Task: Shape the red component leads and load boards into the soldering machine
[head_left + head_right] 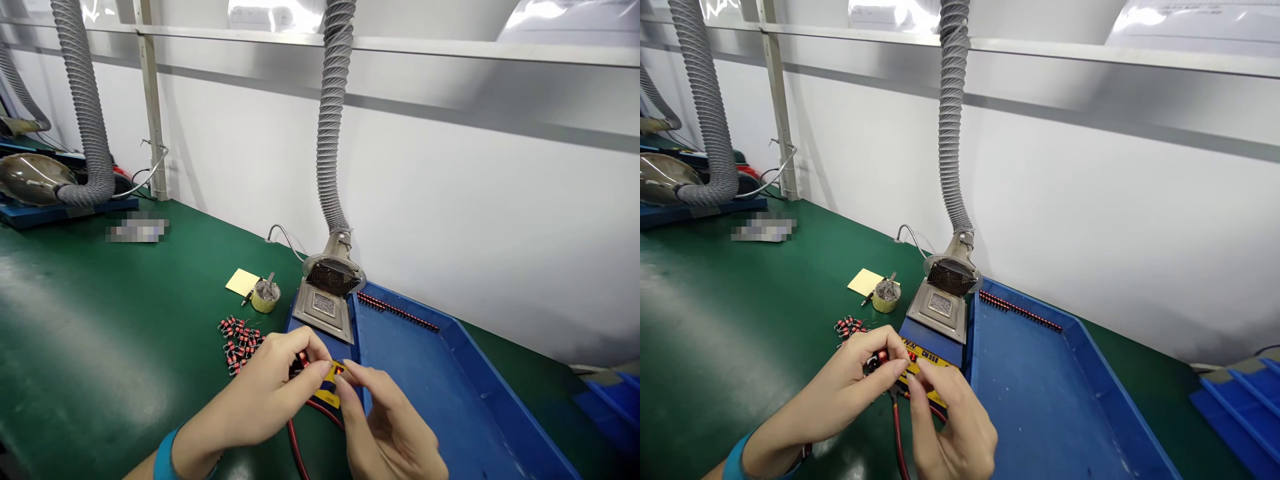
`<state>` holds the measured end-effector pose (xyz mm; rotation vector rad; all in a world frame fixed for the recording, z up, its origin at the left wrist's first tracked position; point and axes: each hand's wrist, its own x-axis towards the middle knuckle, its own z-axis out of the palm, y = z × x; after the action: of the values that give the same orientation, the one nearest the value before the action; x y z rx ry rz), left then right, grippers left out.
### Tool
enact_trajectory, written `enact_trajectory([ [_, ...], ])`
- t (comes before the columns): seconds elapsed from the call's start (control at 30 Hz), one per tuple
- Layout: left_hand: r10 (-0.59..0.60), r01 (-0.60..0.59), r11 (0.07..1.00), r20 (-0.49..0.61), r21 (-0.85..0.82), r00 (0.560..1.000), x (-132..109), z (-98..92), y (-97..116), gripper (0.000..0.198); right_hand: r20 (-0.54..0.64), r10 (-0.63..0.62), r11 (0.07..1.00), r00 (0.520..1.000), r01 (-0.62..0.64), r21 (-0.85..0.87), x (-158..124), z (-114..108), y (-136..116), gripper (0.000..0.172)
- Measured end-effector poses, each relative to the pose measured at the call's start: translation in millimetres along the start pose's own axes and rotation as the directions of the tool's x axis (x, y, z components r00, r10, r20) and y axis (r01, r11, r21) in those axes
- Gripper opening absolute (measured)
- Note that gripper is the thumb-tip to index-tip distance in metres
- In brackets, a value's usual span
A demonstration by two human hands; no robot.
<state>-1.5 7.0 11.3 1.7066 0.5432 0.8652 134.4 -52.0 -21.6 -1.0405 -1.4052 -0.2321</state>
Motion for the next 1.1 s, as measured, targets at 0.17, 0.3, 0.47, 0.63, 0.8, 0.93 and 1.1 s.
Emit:
enact_trajectory([
  [0.17, -0.005, 0.005, 0.999, -0.008, 0.038, 1.0, 1, 0.2, 1, 0.018, -0.008, -0.316, 0.894, 0.949, 0.295, -0.337, 4, 4, 0, 0.031],
  [0.3, -0.01, 0.01, 1.0, -0.016, 0.015, 1.0, 2, -0.2, 1, 0.017, 0.051, -0.249, 0.947, 0.967, 0.254, -0.197, 7, -1, -3, 0.027],
  [0.47, -0.003, 0.003, 1.0, 0.006, -0.006, 1.0, 2, -1.5, -1, 0.016, 0.415, -0.014, 0.986, 0.91, -0.055, 0.154, 12, -18, -3, 0.018],
  [0.63, 0.017, -0.022, 0.997, 0.069, 0.076, 0.997, 0, -2.3, -3, 0.016, 0.274, -0.036, 0.999, 0.961, 0.045, -0.027, 10, -22, 1, 0.036],
  [0.8, 0.214, -0.239, 0.912, 0.109, 0.334, 0.971, -1, 0.3, -7, 0.016, 0.274, 0.173, 0.984, 0.946, -0.18, 0.0, 8, -16, 0, 0.012],
  [0.93, 0.397, -0.412, 0.814, 0.126, 0.41, 0.909, -1, 3.0, -9, 0.019, 0.335, 0.437, 0.768, 0.835, -0.54, 0.345, 8, -15, 0, 0.035],
  [1.1, 0.365, -0.355, 0.849, 0.052, 0.391, 0.93, -3, 1.9, -5, 0.016, 0.198, 0.199, 0.95, 0.96, -0.238, 0.2, 8, -20, -1, 0.022],
])
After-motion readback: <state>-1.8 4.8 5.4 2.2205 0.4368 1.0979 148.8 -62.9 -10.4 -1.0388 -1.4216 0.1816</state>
